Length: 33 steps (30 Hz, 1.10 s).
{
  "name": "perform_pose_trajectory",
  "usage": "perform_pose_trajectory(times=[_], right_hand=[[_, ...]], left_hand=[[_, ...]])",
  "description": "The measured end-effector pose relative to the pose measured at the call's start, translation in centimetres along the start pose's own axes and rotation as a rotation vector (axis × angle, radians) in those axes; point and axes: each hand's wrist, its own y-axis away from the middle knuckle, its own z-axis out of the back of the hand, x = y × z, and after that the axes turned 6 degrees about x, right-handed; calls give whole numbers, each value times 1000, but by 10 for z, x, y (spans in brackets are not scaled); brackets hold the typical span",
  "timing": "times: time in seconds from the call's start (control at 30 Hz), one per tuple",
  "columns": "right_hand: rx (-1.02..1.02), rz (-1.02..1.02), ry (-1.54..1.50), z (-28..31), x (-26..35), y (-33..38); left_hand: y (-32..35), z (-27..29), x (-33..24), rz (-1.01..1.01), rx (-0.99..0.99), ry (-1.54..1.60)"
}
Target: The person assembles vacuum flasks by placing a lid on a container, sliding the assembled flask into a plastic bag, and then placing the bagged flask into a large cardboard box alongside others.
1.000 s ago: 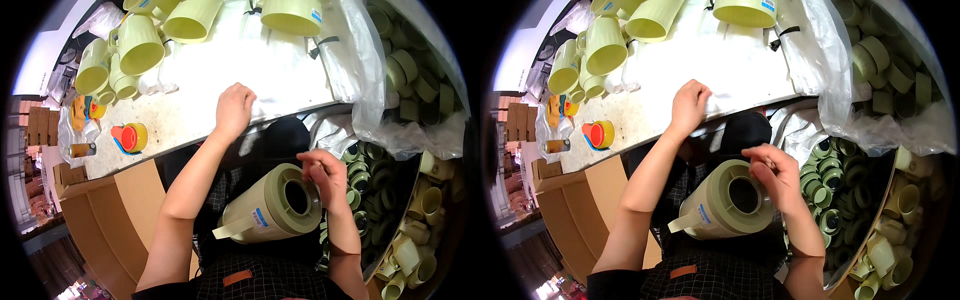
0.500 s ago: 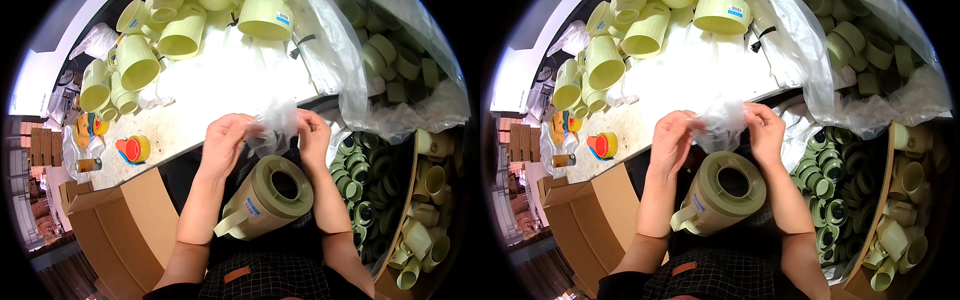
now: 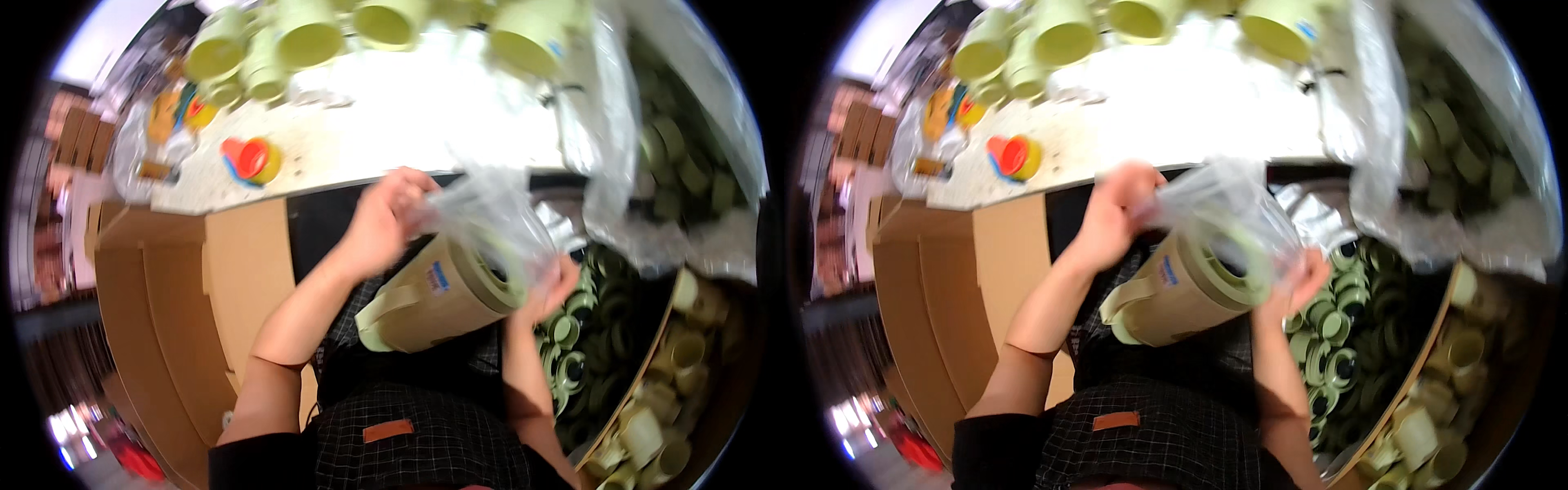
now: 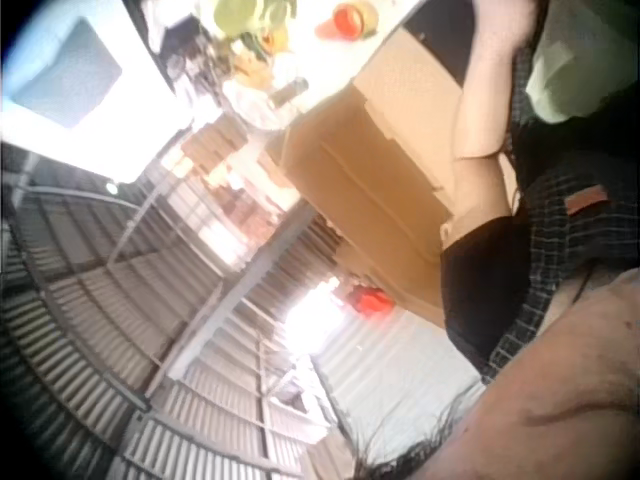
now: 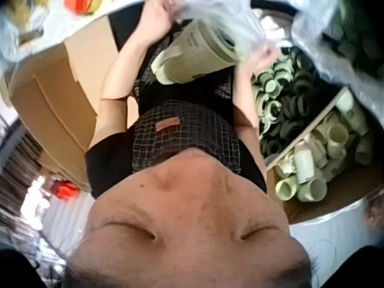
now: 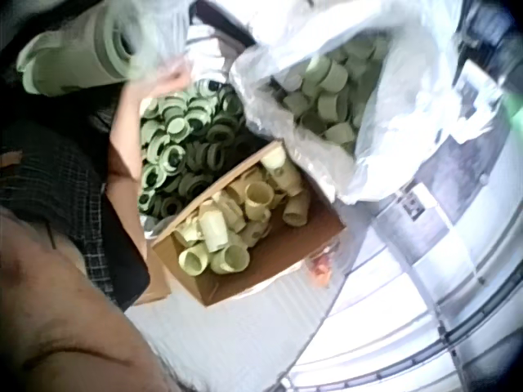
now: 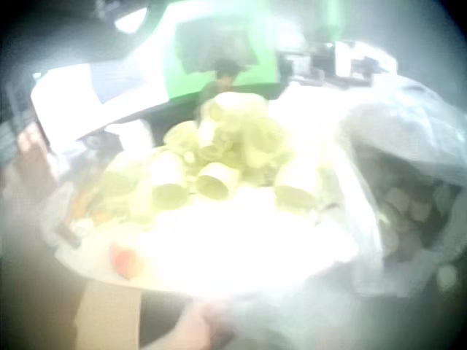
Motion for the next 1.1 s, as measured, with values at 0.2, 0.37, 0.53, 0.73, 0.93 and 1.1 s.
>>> perform_pose_trajectory(times=[0.2,0.37,0.53,0.73,0.93,1.1], right_hand=[[606,-660,-458,23,25,117],[1756,-55,252,-22,78,104],[2066,40,-225,-101,183,144],[2176,183,-166,-117,166,180],[1859,-53,159,-75,123,163],[1583,-56,297,-75,135,97]], left_hand=[[144,20,-11,-110,-79,-607],[238,3,53,-78,-605,-526],[333,76,5,-202,-1358,-356],[546,182,-20,730,-682,-1625],[678,284,141,1292,-229,-1403],[693,301,257,976,-284,-1362]])
